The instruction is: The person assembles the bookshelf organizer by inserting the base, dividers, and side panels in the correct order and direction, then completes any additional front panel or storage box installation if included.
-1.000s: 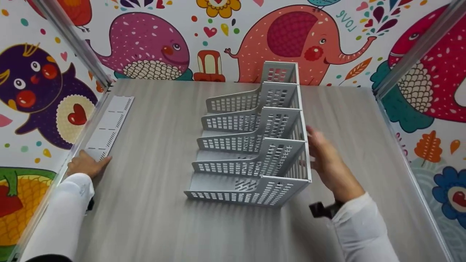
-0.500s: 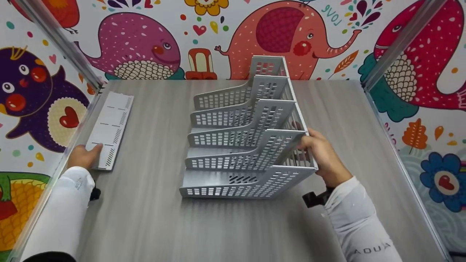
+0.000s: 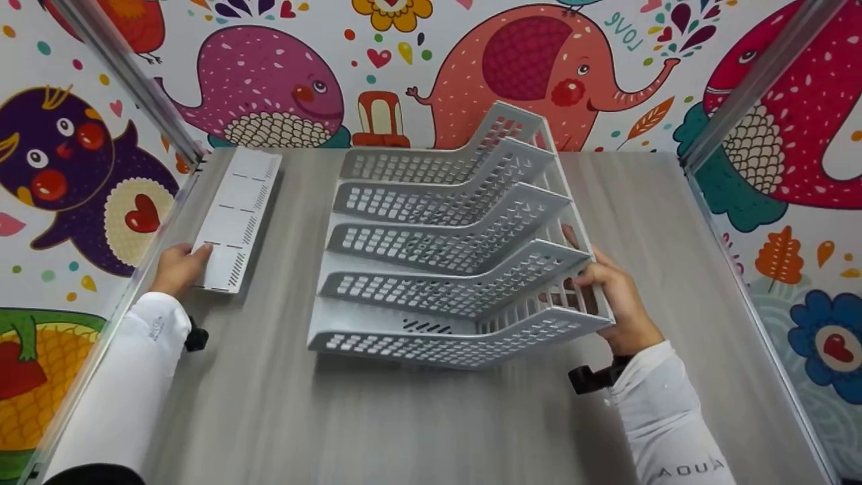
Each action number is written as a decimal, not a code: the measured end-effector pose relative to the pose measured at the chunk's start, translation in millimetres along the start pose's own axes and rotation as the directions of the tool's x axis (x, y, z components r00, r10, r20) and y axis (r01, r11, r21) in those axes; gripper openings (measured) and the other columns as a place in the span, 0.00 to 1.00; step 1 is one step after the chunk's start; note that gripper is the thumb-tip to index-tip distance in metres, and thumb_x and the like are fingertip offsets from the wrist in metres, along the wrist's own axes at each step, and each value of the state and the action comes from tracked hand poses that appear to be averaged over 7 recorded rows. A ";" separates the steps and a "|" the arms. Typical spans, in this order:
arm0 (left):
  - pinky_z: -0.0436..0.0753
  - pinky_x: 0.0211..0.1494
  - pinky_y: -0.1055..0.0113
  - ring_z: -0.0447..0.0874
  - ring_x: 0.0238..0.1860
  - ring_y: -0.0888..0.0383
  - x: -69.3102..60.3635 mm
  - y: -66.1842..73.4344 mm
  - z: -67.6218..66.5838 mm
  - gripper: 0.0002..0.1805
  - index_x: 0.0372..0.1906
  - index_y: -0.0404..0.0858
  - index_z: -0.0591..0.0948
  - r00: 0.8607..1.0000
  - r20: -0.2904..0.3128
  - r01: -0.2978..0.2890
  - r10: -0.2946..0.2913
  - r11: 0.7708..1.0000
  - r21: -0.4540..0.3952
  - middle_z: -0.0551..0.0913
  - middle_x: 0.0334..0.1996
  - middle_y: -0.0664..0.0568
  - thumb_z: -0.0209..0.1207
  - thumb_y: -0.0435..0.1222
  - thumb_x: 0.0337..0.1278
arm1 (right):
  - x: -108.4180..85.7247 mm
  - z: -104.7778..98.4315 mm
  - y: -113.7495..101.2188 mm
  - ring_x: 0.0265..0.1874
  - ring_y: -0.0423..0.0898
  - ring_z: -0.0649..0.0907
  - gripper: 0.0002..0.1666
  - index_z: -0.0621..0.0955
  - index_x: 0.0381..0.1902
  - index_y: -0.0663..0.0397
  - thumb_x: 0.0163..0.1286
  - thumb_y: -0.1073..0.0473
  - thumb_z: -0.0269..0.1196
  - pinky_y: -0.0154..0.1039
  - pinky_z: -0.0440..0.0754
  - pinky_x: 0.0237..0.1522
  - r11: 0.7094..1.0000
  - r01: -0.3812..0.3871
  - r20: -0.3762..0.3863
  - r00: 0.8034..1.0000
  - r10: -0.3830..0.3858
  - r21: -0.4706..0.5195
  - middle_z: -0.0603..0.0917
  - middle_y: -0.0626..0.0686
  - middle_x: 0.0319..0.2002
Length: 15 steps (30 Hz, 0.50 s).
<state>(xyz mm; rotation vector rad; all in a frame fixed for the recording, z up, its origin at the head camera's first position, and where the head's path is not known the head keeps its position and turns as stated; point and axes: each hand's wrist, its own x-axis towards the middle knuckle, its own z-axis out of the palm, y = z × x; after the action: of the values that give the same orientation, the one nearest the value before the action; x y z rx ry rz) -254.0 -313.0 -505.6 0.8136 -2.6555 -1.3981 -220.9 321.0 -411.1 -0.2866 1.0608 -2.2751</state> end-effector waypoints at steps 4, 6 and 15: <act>0.60 0.73 0.50 0.65 0.66 0.40 -1.4 5.9 5.3 0.28 0.66 0.25 0.62 0.998 -0.024 -0.055 0.054 0.997 -0.051 0.67 0.64 0.29 0.47 0.38 0.68 | -2.6 -29.4 9.4 0.66 0.65 0.68 0.44 0.50 0.75 0.38 0.64 0.75 0.26 0.64 0.63 0.66 0.931 -0.034 0.207 0.977 -0.045 0.365 0.66 0.60 0.70; 0.59 0.73 0.51 0.65 0.66 0.40 -3.1 9.1 8.5 0.28 0.67 0.26 0.63 0.997 -0.027 -0.068 0.066 0.996 -0.058 0.67 0.65 0.30 0.48 0.38 0.67 | -3.3 -43.0 16.2 0.68 0.65 0.65 0.44 0.50 0.75 0.39 0.63 0.75 0.28 0.64 0.59 0.68 0.899 -0.059 0.262 0.963 -0.063 0.434 0.64 0.62 0.71; 0.72 0.62 0.58 0.75 0.52 0.48 -7.3 31.9 29.1 0.27 0.67 0.28 0.64 0.997 -0.001 -0.079 0.079 0.990 -0.118 0.74 0.57 0.32 0.47 0.38 0.68 | 1.4 -78.7 43.3 0.68 0.60 0.66 0.47 0.48 0.73 0.27 0.63 0.76 0.35 0.56 0.68 0.66 0.907 -0.101 0.247 0.969 -0.004 0.410 0.61 0.53 0.73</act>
<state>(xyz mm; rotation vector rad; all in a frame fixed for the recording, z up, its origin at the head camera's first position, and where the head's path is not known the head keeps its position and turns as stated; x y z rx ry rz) -269.2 -272.8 -496.7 0.6871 -2.5485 -1.5212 -236.9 347.6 -495.3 -0.3421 0.4306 -2.2825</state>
